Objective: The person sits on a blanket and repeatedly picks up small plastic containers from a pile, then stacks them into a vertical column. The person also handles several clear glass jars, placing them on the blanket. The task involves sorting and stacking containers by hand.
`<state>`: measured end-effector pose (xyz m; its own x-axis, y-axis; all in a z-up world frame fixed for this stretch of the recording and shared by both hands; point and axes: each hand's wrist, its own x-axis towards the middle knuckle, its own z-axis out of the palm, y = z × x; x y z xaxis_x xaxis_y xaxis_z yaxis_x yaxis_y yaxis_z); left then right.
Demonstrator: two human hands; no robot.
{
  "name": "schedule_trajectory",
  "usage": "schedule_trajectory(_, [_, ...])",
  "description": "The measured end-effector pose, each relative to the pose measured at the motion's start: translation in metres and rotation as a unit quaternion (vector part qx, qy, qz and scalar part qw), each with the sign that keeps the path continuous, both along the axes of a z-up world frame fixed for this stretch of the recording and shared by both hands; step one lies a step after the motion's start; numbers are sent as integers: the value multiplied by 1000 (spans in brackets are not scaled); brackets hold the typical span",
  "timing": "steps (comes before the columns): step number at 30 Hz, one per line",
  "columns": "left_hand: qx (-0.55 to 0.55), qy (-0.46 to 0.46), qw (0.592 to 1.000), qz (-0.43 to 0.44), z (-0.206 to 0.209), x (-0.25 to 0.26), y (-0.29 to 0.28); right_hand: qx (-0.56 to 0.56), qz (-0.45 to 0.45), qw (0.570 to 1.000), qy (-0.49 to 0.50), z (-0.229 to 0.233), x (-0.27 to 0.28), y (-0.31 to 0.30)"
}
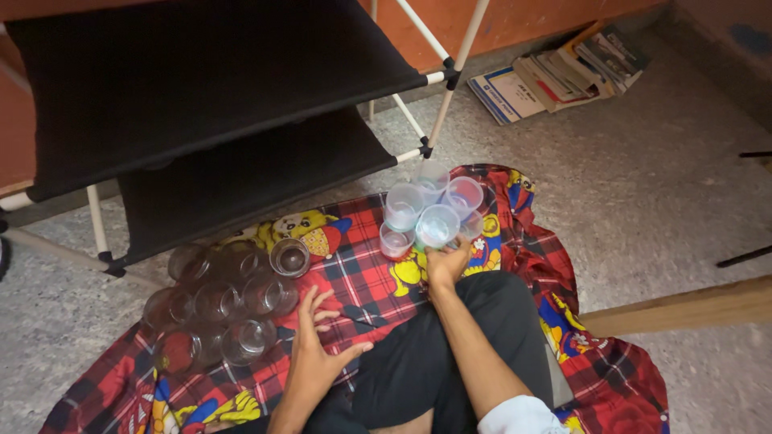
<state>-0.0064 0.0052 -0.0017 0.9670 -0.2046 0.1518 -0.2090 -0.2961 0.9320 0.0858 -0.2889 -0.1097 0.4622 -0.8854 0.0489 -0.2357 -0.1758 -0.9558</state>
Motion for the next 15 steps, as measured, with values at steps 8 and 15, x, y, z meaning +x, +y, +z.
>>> schedule_trajectory(8, [9, -5, 1000, -7, -3, 0, 1, 6, 2, 1000, -8, -35, 8, -13])
schedule_trajectory(15, [16, 9, 1000, -5, -4, 1, 0, 4, 6, 1000, -19, -51, 14, -17])
